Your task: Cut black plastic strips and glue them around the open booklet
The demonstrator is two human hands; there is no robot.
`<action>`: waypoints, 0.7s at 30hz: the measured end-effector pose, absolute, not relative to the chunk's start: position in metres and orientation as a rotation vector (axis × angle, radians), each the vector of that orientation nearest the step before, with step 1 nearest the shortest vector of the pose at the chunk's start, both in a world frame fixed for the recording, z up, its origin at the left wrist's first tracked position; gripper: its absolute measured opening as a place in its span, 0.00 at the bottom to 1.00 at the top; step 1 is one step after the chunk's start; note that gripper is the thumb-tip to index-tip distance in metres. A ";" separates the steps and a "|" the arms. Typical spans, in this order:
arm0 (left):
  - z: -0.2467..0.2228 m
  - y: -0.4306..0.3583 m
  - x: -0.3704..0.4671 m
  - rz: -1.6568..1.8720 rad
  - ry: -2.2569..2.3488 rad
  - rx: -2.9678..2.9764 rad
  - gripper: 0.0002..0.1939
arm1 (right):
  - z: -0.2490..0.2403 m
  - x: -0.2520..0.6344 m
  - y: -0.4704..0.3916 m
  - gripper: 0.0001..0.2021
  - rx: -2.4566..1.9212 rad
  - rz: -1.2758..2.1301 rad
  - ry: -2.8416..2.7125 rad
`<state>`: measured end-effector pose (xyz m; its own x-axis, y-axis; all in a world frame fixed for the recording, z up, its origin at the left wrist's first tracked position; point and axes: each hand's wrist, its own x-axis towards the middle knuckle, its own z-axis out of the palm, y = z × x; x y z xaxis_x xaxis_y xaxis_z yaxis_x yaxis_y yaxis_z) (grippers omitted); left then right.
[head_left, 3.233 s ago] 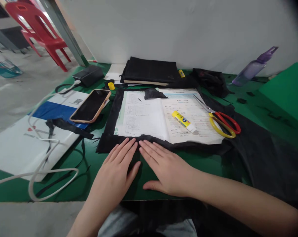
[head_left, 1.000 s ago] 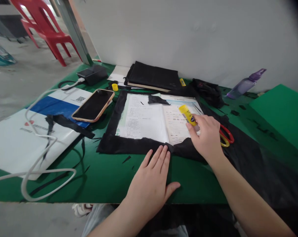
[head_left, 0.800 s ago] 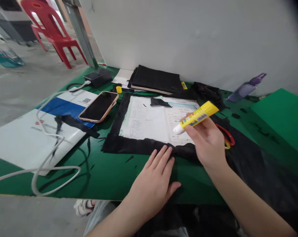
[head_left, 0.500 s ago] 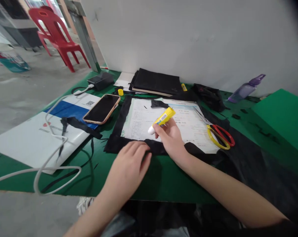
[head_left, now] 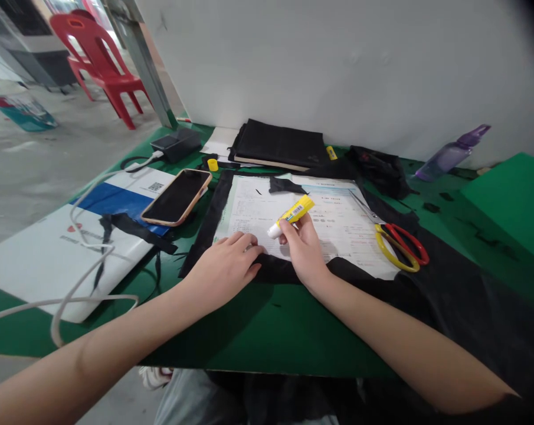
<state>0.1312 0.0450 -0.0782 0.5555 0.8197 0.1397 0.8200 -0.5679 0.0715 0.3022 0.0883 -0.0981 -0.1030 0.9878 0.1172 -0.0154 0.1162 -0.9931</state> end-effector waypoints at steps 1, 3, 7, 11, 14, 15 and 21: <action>-0.081 0.046 0.131 -0.286 -1.463 -2.787 0.12 | -0.100 0.303 0.090 0.15 -1.070 1.202 -1.318; -0.087 0.048 0.130 -0.397 -1.498 -2.806 0.11 | -0.102 0.303 0.092 0.15 -1.075 1.207 -1.297; -0.097 0.051 0.130 -0.608 -1.564 -2.837 0.06 | -0.105 0.302 0.094 0.15 -1.078 1.213 -1.269; -0.095 0.047 0.132 -0.598 -1.422 -2.753 0.07 | -0.104 0.303 0.093 0.14 -1.077 1.228 -1.271; -0.088 0.035 0.132 -0.507 -1.204 -2.654 0.10 | -0.100 0.304 0.091 0.13 -1.083 1.258 -1.307; -0.085 0.030 0.133 -0.481 -1.144 -2.627 0.11 | -0.098 0.304 0.089 0.13 -1.081 1.272 -1.328; -0.077 0.012 0.133 -0.396 -1.064 -2.555 0.14 | -0.091 0.305 0.083 0.14 -1.084 1.354 -1.540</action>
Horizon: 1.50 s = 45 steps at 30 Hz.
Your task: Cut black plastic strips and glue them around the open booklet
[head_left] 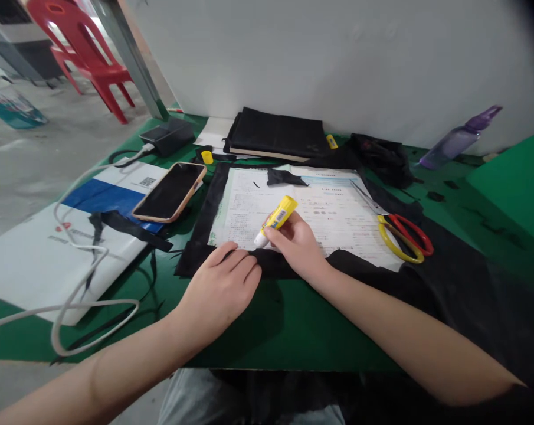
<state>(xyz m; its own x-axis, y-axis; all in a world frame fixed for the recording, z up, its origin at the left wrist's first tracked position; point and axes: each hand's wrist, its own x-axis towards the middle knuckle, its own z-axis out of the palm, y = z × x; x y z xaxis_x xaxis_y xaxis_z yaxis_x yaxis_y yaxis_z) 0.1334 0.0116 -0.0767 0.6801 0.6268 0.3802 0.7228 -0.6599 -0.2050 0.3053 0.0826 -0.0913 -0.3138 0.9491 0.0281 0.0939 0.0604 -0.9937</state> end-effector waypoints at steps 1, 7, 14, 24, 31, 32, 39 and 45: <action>-0.077 0.011 0.133 -0.389 -1.077 -2.570 0.14 | -0.091 0.305 0.082 0.14 -1.100 1.357 -1.572; -0.086 0.016 0.130 -0.438 -1.308 -2.579 0.10 | -0.098 0.303 0.085 0.10 -1.053 1.330 -1.383; -0.095 0.031 0.126 -0.500 -1.562 -2.690 0.16 | -0.100 0.302 0.088 0.10 -0.986 1.336 -1.233; -0.094 0.029 0.127 -0.682 -1.575 -2.808 0.05 | -0.108 0.304 0.091 0.15 -0.967 1.335 -1.182; -0.098 0.034 0.135 -0.554 -1.584 -2.702 0.13 | -0.108 0.304 0.091 0.15 -0.979 1.351 -1.197; -0.098 0.035 0.135 -0.538 -1.596 -2.704 0.11 | -0.108 0.304 0.091 0.15 -0.980 1.356 -1.200; -0.090 0.025 0.128 -0.488 -1.470 -2.699 0.08 | -0.103 0.304 0.090 0.15 -1.003 1.340 -1.266; -0.091 0.002 0.123 -0.426 -1.414 -2.600 0.13 | -0.094 0.305 0.084 0.14 -1.040 1.358 -1.443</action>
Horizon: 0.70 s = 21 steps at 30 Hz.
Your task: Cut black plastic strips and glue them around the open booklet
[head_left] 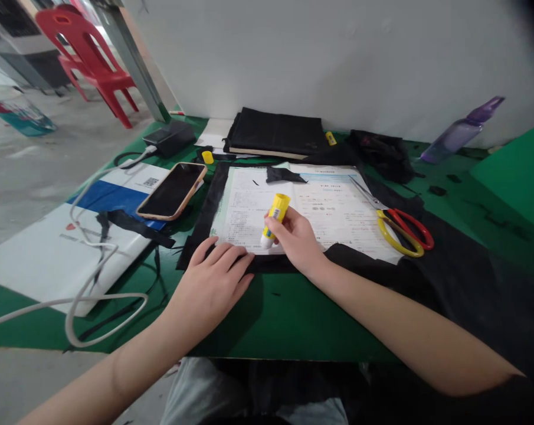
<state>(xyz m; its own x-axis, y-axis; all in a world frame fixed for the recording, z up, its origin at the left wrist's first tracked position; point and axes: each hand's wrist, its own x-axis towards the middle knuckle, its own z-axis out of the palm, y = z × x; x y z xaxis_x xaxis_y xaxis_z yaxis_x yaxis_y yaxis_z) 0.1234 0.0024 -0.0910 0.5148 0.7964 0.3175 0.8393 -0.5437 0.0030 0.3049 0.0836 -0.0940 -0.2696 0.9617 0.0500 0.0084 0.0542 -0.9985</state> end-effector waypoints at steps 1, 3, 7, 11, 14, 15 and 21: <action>-0.092 0.000 0.124 -0.415 -1.414 -2.591 0.14 | -0.094 0.305 0.083 0.14 -1.053 1.360 -1.487; -0.094 -0.005 0.125 -0.410 -1.423 -2.567 0.15 | -0.093 0.306 0.081 0.14 -1.072 1.357 -1.578; -0.095 -0.008 0.127 -0.445 -1.451 -2.520 0.15 | -0.093 0.306 0.078 0.12 -1.048 1.310 -1.723; -0.095 -0.010 0.125 -0.458 -1.480 -2.496 0.15 | -0.091 0.305 0.076 0.12 -0.982 1.288 -1.824; -0.095 -0.011 0.123 -0.436 -1.488 -2.487 0.16 | -0.090 0.304 0.075 0.10 -0.949 1.271 -1.905; -0.095 -0.012 0.123 -0.429 -1.488 -2.485 0.16 | -0.089 0.304 0.075 0.10 -0.930 1.250 -1.938; -0.094 -0.011 0.123 -0.411 -1.499 -2.490 0.13 | -0.082 0.302 0.072 0.06 -0.752 1.081 -2.128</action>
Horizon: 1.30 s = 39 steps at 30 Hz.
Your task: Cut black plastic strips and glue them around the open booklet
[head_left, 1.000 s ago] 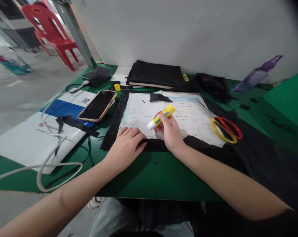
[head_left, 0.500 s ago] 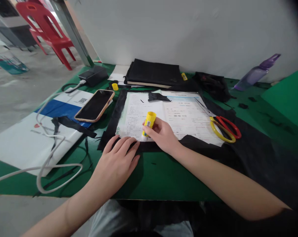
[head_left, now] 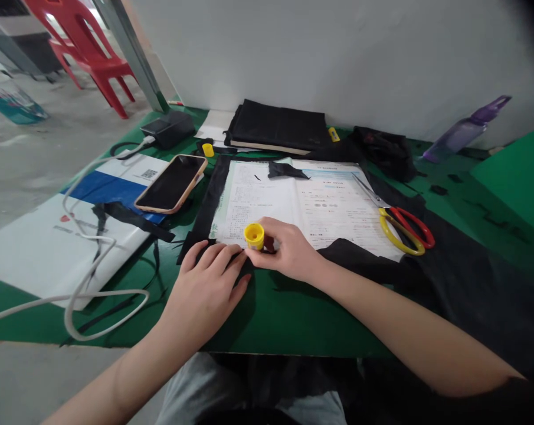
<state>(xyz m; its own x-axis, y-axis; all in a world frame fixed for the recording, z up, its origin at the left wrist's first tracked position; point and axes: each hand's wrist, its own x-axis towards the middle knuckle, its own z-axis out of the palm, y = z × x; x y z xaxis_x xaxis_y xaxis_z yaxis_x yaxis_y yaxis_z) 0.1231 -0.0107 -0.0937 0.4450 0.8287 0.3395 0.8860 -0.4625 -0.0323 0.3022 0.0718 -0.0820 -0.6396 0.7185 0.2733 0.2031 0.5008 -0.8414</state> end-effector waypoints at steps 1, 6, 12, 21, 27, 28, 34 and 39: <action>-0.093 -0.011 0.123 -0.410 -1.501 -2.488 0.13 | -0.081 0.302 0.071 0.05 -0.740 1.055 -2.144; -0.093 -0.010 0.124 -0.393 -1.507 -2.488 0.12 | -0.080 0.304 0.071 0.03 -0.667 0.987 -2.213; -0.093 -0.011 0.124 -0.398 -1.499 -2.478 0.13 | -0.086 0.306 0.074 0.04 -0.710 0.881 -2.284; -0.096 -0.011 0.124 -0.425 -1.499 -2.482 0.15 | -0.091 0.314 0.082 0.11 -1.008 1.075 -1.705; -0.097 -0.011 0.124 -0.443 -1.494 -2.479 0.16 | -0.090 0.313 0.081 0.11 -0.994 1.284 -1.605; -0.097 -0.011 0.124 -0.442 -1.495 -2.480 0.16 | -0.089 0.313 0.080 0.11 -0.980 1.288 -1.662; -0.096 -0.012 0.124 -0.419 -1.507 -2.488 0.15 | -0.085 0.309 0.076 0.07 -0.776 1.050 -2.135; -0.096 -0.011 0.123 -0.419 -1.525 -2.488 0.14 | -0.087 0.308 0.075 0.04 -0.771 0.948 -2.208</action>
